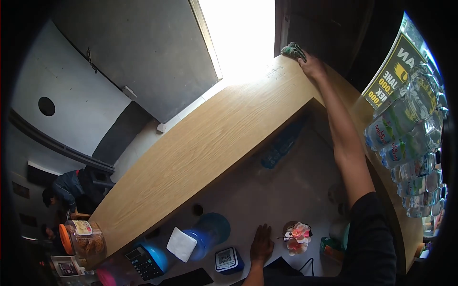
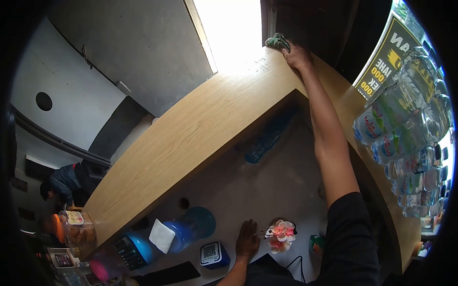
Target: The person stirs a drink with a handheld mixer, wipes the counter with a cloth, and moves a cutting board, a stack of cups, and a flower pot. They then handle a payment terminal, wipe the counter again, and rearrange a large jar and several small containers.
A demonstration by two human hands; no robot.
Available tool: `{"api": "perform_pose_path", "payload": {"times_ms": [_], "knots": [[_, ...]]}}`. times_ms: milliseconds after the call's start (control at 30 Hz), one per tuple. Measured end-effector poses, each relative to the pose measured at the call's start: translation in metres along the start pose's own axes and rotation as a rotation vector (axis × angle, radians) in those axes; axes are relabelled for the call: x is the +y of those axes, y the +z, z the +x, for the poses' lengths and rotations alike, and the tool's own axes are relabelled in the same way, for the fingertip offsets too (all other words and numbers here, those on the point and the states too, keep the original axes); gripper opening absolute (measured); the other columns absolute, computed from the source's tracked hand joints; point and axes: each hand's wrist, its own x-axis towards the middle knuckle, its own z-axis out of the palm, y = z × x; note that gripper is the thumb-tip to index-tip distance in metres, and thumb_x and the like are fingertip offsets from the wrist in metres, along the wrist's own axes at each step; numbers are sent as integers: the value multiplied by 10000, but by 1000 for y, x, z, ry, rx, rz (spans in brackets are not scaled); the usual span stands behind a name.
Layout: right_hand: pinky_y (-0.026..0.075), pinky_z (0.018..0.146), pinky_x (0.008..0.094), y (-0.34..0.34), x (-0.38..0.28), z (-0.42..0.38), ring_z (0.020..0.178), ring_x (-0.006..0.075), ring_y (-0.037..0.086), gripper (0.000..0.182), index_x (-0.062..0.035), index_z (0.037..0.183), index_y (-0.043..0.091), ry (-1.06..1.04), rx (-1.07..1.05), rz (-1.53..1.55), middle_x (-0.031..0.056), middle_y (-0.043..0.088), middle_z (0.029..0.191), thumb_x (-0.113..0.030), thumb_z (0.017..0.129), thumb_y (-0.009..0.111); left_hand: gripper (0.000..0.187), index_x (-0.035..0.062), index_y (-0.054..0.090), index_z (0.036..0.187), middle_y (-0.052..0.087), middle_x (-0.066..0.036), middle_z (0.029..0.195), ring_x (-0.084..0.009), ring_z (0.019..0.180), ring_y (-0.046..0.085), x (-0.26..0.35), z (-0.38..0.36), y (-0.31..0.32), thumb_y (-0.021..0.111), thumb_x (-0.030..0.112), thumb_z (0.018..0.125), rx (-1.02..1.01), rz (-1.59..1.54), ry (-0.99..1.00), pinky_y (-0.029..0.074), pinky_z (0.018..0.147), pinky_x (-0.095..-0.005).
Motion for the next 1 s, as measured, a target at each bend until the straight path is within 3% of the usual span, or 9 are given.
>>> {"api": "perform_pose_path", "payload": {"times_ms": [67, 167, 267, 467, 633, 767, 833, 933, 1000], "knots": [[358, 1159, 408, 11, -12, 2, 1385, 339, 441, 616, -106, 1490, 432, -57, 47, -31, 157, 463, 1509, -420, 968, 526, 582, 59, 491, 1416, 446, -158, 1500, -366, 1413, 393, -1, 0, 2, 569, 123, 843, -5, -4, -4, 367, 1166, -432], [327, 1182, 424, 33, -36, -9, 1425, 314, 405, 609, -189, 1510, 423, -233, 42, -108, 125, 427, 1549, -454, 967, 498, 575, 53, 497, 1412, 447, -161, 1501, -367, 1415, 390, 1, 1, -3, 569, 124, 846, -5, -13, -6, 365, 1169, -432], [267, 1225, 405, 10, -93, -63, 1457, 285, 362, 620, -217, 1542, 365, -361, -102, -92, 95, 361, 1595, -403, 974, 530, 568, 50, 507, 1403, 453, -162, 1495, -367, 1412, 394, 2, 1, -3, 572, 122, 843, 8, -9, -5, 376, 1161, -431], [238, 1237, 401, 4, -172, -154, 1476, 321, 315, 647, -240, 1565, 322, -612, -144, 77, 98, 328, 1610, -441, 984, 524, 581, 48, 514, 1393, 475, -166, 1470, -364, 1397, 414, 4, 0, -5, 591, 103, 820, 36, 9, 13, 400, 1143, -431], [238, 1226, 491, -16, -205, -229, 1460, 338, 338, 586, -226, 1521, 389, -893, -184, 210, 120, 372, 1579, -385, 985, 565, 574, 29, 520, 1379, 484, -167, 1458, -365, 1393, 418, 4, -2, -3, 601, 115, 817, 105, 20, 65, 401, 1143, -430], [266, 1213, 477, -24, -162, -219, 1457, 325, 348, 604, -204, 1513, 394, -831, -146, 152, 129, 392, 1564, -396, 969, 575, 560, 26, 527, 1371, 475, -165, 1469, -366, 1393, 417, 4, -1, -4, 595, 121, 823, 67, 88, 71, 397, 1148, -427], [261, 1218, 445, -23, -127, -198, 1458, 317, 347, 622, -227, 1532, 378, -668, -103, 94, 120, 374, 1581, -381, 965, 583, 558, 32, 528, 1371, 473, -164, 1473, -365, 1394, 416, 1, 0, -1, 592, 122, 824, 60, 99, 69, 395, 1150, -425], [245, 1218, 523, -35, -61, -153, 1463, 312, 341, 678, -295, 1560, 310, -419, -141, -52, 64, 322, 1616, -347, 956, 613, 561, 46, 526, 1376, 474, -160, 1473, -364, 1396, 414, -1, -2, 3, 591, 124, 824, 83, 78, 66, 396, 1150, -424], [286, 1208, 467, -30, -7, -121, 1442, 314, 371, 619, -258, 1537, 367, -289, -54, -45, 93, 382, 1578, -339, 963, 583, 563, 57, 527, 1379, 474, -154, 1474, -362, 1399, 411, -1, -2, 3, 592, 129, 823, 91, 58, 60, 399, 1149, -424]]}}
